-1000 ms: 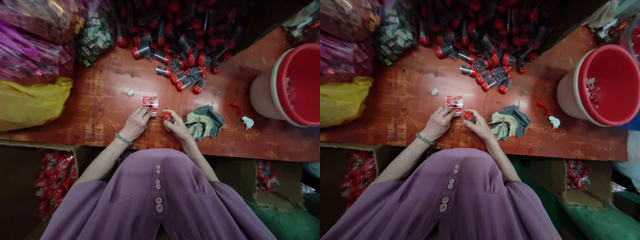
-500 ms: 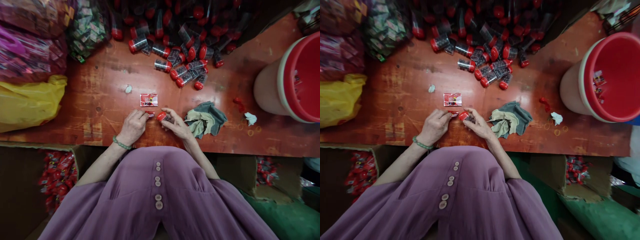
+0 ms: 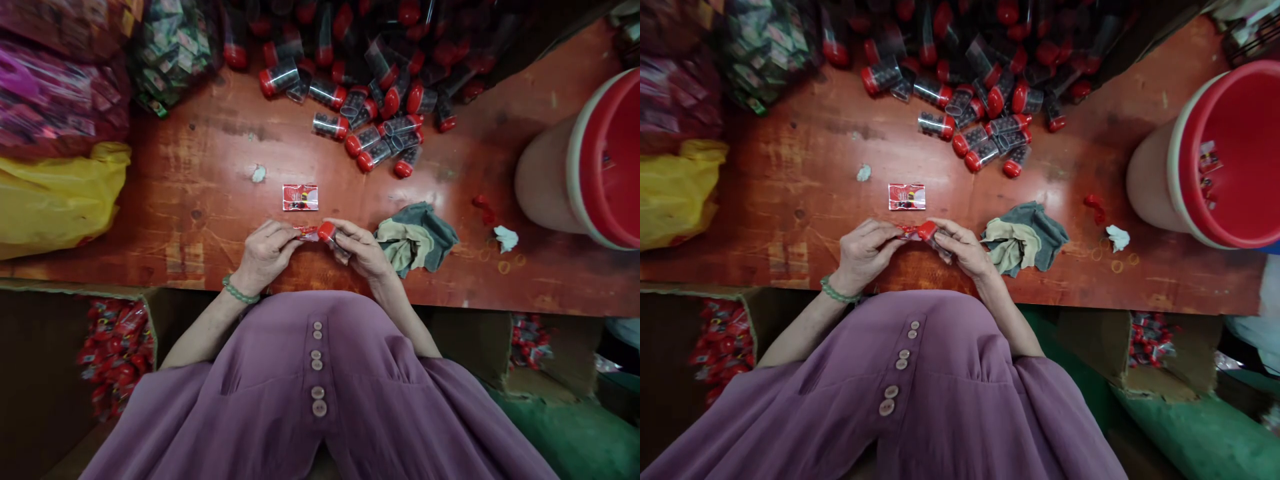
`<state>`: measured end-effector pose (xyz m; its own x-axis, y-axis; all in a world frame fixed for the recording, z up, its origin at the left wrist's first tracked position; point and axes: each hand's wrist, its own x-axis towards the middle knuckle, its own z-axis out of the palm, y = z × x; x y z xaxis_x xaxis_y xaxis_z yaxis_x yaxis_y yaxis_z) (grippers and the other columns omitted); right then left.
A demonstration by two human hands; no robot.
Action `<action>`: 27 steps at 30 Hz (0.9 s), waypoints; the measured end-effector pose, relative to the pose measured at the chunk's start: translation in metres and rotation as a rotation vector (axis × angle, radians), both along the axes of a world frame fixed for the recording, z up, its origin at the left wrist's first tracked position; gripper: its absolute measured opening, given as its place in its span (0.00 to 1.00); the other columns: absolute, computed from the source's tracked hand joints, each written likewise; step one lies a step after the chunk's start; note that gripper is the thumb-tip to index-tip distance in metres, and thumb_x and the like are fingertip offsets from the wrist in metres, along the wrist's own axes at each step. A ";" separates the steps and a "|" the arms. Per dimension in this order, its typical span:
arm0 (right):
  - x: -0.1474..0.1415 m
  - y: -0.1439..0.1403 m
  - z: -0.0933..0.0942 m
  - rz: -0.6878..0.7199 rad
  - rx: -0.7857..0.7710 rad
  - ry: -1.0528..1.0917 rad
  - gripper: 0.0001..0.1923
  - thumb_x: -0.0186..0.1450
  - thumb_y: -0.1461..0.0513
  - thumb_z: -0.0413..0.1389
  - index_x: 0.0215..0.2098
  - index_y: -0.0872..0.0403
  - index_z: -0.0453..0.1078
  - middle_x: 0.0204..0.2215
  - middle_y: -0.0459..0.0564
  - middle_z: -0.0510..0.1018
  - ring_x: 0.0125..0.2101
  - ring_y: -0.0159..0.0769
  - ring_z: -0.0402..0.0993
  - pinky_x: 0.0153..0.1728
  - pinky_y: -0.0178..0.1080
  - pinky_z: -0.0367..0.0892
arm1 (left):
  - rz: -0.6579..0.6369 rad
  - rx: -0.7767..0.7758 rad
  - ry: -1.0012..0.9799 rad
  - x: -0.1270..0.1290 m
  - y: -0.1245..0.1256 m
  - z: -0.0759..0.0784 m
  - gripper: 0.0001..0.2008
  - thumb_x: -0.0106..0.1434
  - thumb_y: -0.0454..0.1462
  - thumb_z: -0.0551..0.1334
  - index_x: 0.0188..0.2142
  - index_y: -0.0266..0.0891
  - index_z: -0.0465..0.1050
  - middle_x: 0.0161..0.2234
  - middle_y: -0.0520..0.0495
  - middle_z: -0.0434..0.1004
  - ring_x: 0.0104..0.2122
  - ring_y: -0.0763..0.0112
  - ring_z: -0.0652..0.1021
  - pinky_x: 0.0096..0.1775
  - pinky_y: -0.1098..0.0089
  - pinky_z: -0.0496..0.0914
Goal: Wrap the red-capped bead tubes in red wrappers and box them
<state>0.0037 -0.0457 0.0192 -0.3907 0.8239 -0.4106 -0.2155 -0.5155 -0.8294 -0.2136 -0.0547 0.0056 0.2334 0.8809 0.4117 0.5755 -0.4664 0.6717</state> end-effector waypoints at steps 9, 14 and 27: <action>0.003 -0.006 0.011 0.055 0.068 -0.320 0.21 0.62 0.52 0.60 0.51 0.52 0.74 0.20 0.39 0.68 0.19 0.24 0.58 0.19 0.31 0.53 | -0.060 0.063 0.065 0.000 -0.009 0.002 0.06 0.66 0.35 0.62 0.42 0.37 0.76 0.37 0.43 0.81 0.36 0.67 0.78 0.40 0.66 0.74; -0.001 -0.007 0.022 0.126 0.151 -0.416 0.17 0.64 0.55 0.58 0.49 0.52 0.76 0.24 0.42 0.71 0.22 0.26 0.59 0.21 0.31 0.55 | -0.096 0.078 0.175 0.002 -0.014 -0.003 0.08 0.67 0.33 0.59 0.43 0.37 0.76 0.38 0.40 0.80 0.36 0.65 0.77 0.41 0.62 0.74; -0.001 -0.004 0.009 0.269 -0.103 -0.146 0.24 0.63 0.53 0.61 0.55 0.50 0.70 0.25 0.40 0.70 0.17 0.22 0.53 0.15 0.28 0.48 | -0.183 0.088 0.080 0.002 -0.018 -0.018 0.15 0.66 0.30 0.58 0.52 0.37 0.73 0.46 0.38 0.80 0.47 0.60 0.79 0.49 0.57 0.74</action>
<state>0.0027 -0.0494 0.0286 -0.5195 0.6507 -0.5538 0.0568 -0.6205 -0.7822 -0.2117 -0.0729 -0.0122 0.4210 0.7826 0.4586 0.5260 -0.6226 0.5795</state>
